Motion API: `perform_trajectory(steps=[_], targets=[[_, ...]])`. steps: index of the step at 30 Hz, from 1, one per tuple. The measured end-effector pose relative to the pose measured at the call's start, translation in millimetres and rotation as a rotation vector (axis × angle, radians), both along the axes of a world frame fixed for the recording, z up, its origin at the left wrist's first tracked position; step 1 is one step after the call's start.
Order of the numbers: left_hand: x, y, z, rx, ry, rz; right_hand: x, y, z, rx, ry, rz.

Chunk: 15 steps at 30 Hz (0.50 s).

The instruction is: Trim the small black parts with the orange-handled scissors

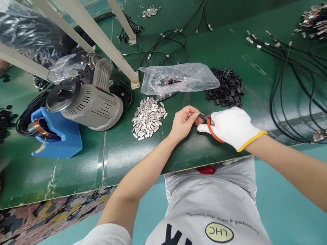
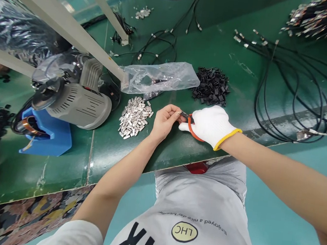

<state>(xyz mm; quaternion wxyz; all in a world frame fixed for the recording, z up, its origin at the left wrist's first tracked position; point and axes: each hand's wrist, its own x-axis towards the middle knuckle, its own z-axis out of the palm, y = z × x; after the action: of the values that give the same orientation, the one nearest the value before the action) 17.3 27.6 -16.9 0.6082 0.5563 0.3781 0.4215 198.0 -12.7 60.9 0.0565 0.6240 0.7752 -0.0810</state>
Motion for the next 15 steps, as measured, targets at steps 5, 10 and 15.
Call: perform_trajectory(steps=[5, 10, 15], targets=[[0.9, -1.3, 1.4, 0.019, 0.000, 0.019, -4.5, 5.1, 8.5, -0.045, -0.075, 0.041], [2.1, -1.6, 2.5, 0.000, -0.023, 0.016, -2.3, 2.2, 2.8, -0.053, -0.059, -0.015], [2.6, -1.5, 2.0, -0.016, -0.045, 0.037, -2.5, -3.3, -4.2, -0.021, -0.058, -0.058]])
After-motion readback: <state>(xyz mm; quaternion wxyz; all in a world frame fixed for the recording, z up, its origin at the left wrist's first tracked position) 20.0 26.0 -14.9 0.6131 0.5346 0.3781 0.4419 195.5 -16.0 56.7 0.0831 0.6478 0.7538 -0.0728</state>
